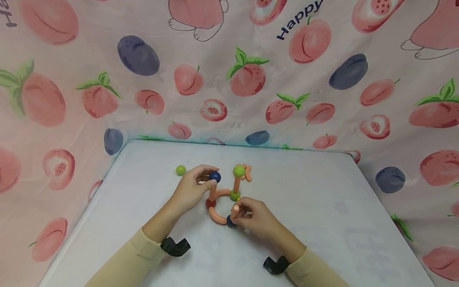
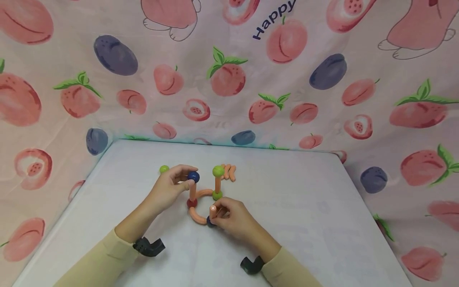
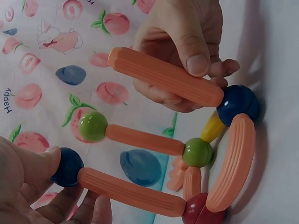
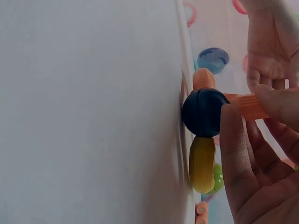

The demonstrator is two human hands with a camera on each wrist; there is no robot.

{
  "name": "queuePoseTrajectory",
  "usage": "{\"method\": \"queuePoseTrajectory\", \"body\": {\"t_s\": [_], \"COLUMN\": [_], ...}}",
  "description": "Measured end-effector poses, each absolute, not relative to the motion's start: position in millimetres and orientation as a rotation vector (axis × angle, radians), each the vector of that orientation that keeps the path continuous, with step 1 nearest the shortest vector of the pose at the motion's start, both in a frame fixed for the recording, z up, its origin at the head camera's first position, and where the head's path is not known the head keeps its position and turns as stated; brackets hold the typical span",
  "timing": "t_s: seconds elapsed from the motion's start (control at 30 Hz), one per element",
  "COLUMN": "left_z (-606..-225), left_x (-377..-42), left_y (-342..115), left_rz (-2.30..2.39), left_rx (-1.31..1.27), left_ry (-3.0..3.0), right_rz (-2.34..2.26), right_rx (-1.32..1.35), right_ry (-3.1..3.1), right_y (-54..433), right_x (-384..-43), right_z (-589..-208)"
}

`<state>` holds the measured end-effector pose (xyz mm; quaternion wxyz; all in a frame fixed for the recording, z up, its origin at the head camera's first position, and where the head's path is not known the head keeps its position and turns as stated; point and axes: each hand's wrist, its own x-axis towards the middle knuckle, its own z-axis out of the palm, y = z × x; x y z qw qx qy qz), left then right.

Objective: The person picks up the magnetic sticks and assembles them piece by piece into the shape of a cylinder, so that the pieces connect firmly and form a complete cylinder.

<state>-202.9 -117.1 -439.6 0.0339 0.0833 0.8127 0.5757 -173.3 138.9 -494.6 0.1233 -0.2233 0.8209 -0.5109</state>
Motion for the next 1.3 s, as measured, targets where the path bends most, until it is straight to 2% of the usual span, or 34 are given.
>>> {"method": "queuePoseTrajectory", "body": {"t_s": [0.93,1.3], "left_z": [-441,-440], "left_x": [-204,-204], "left_y": [-125,-124], "left_rz": [1.814,1.807], "left_rx": [0.227,0.206], "left_ry": [2.448,2.443], "right_rz": [-1.404,-1.337], "right_rx": [-0.625,-0.445], "right_ry": [2.466,2.619], "right_y": [134,150], "right_x": [-174,-194], "right_z": [-491,-486]}}
